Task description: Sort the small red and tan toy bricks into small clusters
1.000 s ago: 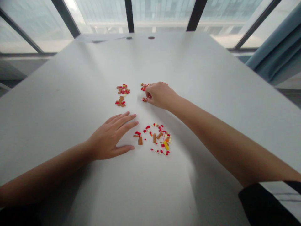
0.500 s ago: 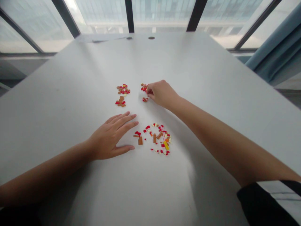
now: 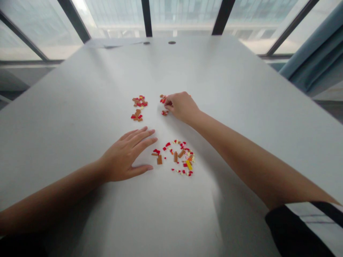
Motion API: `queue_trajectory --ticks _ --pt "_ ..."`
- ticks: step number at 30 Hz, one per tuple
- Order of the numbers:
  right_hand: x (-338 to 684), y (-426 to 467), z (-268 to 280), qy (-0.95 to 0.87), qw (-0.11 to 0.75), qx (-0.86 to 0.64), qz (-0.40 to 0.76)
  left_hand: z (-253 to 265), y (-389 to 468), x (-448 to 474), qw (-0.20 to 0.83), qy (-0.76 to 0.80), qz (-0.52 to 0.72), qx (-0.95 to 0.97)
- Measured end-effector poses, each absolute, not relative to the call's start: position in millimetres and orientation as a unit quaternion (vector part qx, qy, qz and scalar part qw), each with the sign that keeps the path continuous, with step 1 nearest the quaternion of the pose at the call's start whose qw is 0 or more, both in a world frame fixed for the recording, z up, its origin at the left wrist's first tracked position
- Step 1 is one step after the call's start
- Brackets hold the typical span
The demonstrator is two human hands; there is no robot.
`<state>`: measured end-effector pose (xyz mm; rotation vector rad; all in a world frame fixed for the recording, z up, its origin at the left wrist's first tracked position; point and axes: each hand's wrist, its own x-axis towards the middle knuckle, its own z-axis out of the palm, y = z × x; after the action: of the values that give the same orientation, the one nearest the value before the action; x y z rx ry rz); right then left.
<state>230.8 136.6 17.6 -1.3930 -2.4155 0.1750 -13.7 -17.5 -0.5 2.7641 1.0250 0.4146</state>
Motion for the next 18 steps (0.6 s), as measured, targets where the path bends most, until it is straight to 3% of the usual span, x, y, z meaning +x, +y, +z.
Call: queue_trajectory --ticks 18 --pt "233.9 138.9 19.7 -0.842 0.145 -0.514 0.073 -0.9 -17.7 -13.6 0.064 0.343 0.133 0.928"
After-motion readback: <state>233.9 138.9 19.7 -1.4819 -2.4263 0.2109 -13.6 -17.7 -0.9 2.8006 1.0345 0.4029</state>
